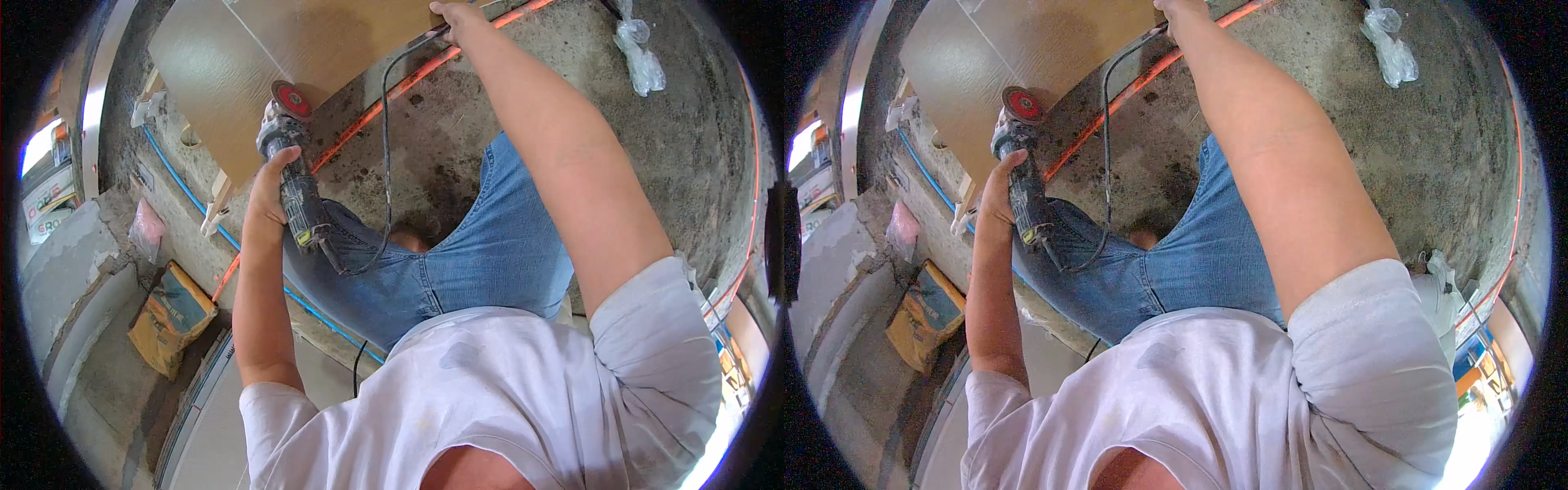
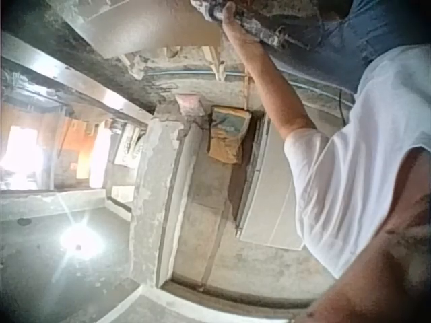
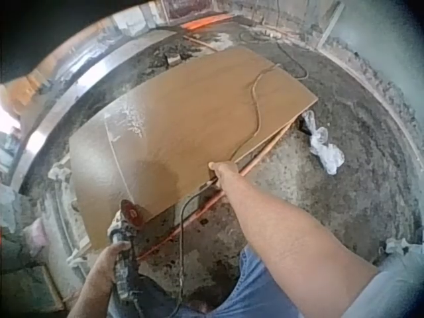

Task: The recorder uses a wall chaser on the wall and then an angle grinder to cut a tile on the floor.

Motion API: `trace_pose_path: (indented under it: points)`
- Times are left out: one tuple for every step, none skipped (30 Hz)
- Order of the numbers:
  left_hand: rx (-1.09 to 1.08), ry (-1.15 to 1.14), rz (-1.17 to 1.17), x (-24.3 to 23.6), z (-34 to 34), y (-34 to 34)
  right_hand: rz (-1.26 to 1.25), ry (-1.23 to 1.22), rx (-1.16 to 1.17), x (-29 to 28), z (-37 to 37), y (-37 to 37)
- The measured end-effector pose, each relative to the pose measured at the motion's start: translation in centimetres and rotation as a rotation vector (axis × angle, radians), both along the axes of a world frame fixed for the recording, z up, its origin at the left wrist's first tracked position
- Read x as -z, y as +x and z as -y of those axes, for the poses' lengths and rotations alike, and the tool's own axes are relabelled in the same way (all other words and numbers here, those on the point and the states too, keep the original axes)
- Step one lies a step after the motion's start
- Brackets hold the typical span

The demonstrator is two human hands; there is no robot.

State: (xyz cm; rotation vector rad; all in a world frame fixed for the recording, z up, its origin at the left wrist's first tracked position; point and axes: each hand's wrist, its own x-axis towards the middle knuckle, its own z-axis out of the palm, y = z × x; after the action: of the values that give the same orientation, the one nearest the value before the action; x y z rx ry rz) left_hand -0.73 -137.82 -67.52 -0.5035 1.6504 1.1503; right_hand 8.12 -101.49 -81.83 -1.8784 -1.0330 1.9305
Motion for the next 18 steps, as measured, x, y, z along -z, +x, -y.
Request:
trace_pose_path:
  points:
    - [-0.003, -0.007, -0.004, -0.2, 0.3, 0.0, 0.041, 0.009, -0.072, -0.6, 0.6, 0.0]
    - [-0.011, -0.015, -0.01, -0.4, 0.6, -0.1, 0.037, 0.0, -0.077, -1.0, 1.4, 0.6]
    - [-0.02, -0.024, -0.017, -0.6, 1.1, -0.1, -0.126, 0.014, -0.115, -1.3, 2.4, 1.4]
    - [-0.015, -0.017, -0.014, -0.6, 0.7, 0.0, -0.28, 0.044, -0.144, -1.6, 2.1, 2.3]
    - [-0.014, -0.012, -0.016, -0.6, 0.4, 0.1, -0.277, 0.051, -0.141, -1.4, 1.7, 1.8]
    - [-0.014, -0.009, -0.019, -0.6, 0.2, 0.2, -0.161, 0.002, -0.049, -1.3, 1.4, 0.6]
    - [-0.009, 0.0, -0.015, -0.5, -0.1, 0.2, -0.043, -0.042, 0.046, -0.9, 0.6, 0.0]
    - [0.003, 0.01, -0.008, -0.4, -0.2, 0.2, -0.04, -0.037, 0.048, -0.4, 0.1, -0.1]
    - [0.015, 0.02, -0.001, -0.2, -0.3, 0.2, -0.031, -0.042, 0.053, 0.2, -0.4, 0.0]
    - [0.01, 0.009, -0.003, -0.4, 0.0, 0.2, -0.027, -0.064, 0.05, 0.0, 0.3, -0.3]
    - [-0.001, 0.003, -0.009, -0.5, 0.2, 0.3, -0.029, -0.074, 0.045, -0.1, 0.9, -0.4]
    - [-0.012, -0.003, -0.015, -0.6, 0.5, 0.3, -0.044, -0.103, 0.017, -0.2, 1.4, -0.3]
    - [-0.01, 0.0, -0.014, -0.5, 0.5, 0.2, -0.056, -0.118, -0.006, -0.6, 1.2, 0.0]
    - [-0.009, 0.001, -0.005, -0.4, 0.5, 0.1, -0.055, -0.115, -0.005, 0.1, 0.9, 0.0]
    - [-0.007, 0.001, 0.003, -0.3, 0.5, 0.0, -0.076, -0.084, 0.005, 0.9, 0.7, -0.3]
    - [-0.004, 0.01, 0.006, -0.1, 0.2, 0.0, -0.093, -0.044, 0.017, 1.8, 0.0, -0.2]
    - [-0.01, 0.018, 0.01, 0.0, 0.2, 0.0, -0.093, -0.041, 0.017, 2.3, -0.4, -0.2]
    - [-0.017, 0.027, 0.012, -0.1, 0.2, -0.1, -0.141, -0.059, -0.018, 2.7, -0.9, -0.1]
